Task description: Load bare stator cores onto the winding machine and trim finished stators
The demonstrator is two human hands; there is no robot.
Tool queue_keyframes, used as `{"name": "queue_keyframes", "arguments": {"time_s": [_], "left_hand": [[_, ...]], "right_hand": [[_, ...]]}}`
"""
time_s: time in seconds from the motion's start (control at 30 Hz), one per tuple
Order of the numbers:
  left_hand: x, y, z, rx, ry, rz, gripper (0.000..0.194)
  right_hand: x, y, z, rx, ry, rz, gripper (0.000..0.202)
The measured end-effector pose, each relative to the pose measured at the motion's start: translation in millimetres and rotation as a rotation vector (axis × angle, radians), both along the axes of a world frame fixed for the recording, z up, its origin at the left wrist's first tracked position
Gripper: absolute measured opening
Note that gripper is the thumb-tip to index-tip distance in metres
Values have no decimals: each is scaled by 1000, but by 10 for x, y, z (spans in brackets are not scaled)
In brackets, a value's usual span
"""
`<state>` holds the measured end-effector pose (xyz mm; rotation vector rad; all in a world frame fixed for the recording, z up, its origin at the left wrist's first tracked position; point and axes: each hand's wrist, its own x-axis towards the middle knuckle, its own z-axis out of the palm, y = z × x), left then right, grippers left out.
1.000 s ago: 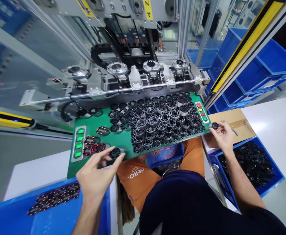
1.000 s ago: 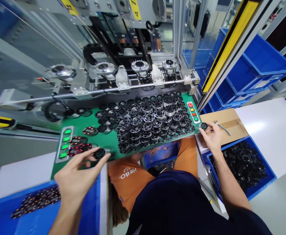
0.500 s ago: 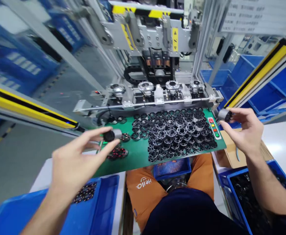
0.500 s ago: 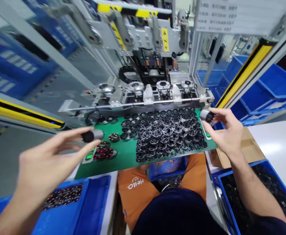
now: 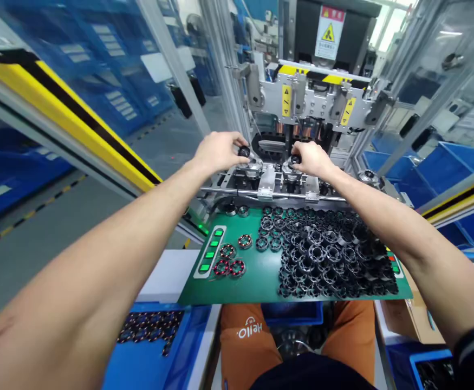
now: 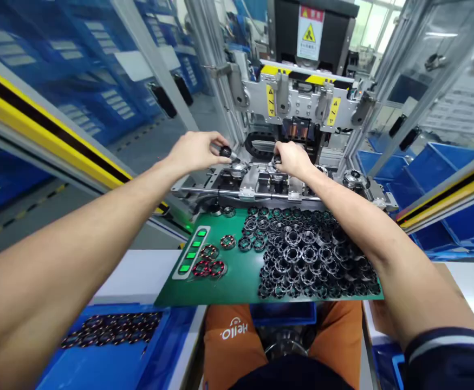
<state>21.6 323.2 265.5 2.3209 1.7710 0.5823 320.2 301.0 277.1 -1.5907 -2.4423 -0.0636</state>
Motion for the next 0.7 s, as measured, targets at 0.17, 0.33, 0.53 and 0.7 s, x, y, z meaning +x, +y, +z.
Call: {"name": "queue_keyframes", "arguments": {"time_s": [0.17,0.33,0.53,0.7], "left_hand": [[-159,343,-296,-19,-61,-68,62],[-189,484,-297,-53,56,-106,61],[-157,721,-230,-138,170,-180,65],[-176,956,-245,-203,178,-244,72]], "right_hand": [[4,234,-31,-41,-68,9,41],[9,376,-23,-68,-113,71,44],[-22,556,-26,-87,-195,127,42],[-38,617,-11,-114,-232,156,43]]}}
